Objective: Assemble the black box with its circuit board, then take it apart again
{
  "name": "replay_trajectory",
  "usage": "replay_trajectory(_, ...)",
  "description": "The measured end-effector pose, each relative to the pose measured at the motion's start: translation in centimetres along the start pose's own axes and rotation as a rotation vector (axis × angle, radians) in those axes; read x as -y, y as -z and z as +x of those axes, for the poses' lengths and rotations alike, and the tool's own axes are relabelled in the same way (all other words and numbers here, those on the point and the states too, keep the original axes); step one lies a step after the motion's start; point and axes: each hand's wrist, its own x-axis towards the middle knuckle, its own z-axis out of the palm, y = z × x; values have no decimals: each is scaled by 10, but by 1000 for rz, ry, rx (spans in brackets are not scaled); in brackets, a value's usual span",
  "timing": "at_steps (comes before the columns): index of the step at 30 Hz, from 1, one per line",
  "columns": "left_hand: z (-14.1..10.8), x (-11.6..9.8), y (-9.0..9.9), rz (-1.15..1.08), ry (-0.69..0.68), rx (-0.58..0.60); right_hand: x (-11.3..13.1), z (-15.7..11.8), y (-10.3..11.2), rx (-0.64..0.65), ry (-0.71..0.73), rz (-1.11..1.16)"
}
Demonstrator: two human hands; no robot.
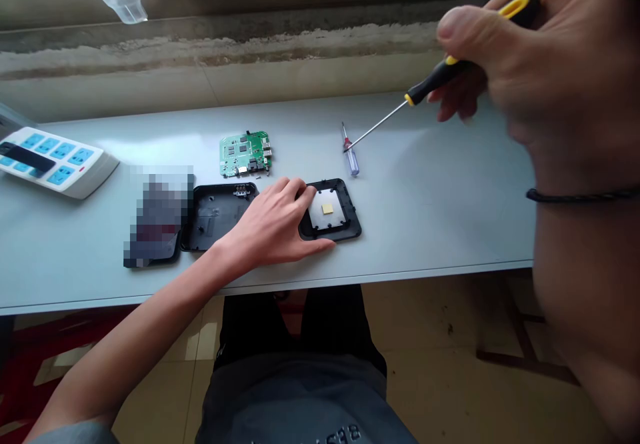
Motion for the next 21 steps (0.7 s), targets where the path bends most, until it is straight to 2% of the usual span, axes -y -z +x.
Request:
replay_trajectory(2, 0, 1, 0, -6, -4, -12, -16, 15, -7, -84, 10, -52)
replay_trajectory(6, -1, 1, -1, -15, -4, -25, -46, 36, -20, -133, -146, 83)
replay_trajectory(8, -2, 1, 0, -16, -5, -28, -56, 39, -25, -101, -238, 164)
replay_trajectory(14, -3, 0, 1, -18, -6, -53, -70, 32, -32, 117, -430, 328)
replay_trajectory(21, -3, 0, 0, -24, 1, -45, -82, 28, -25, 209, -486, 285)
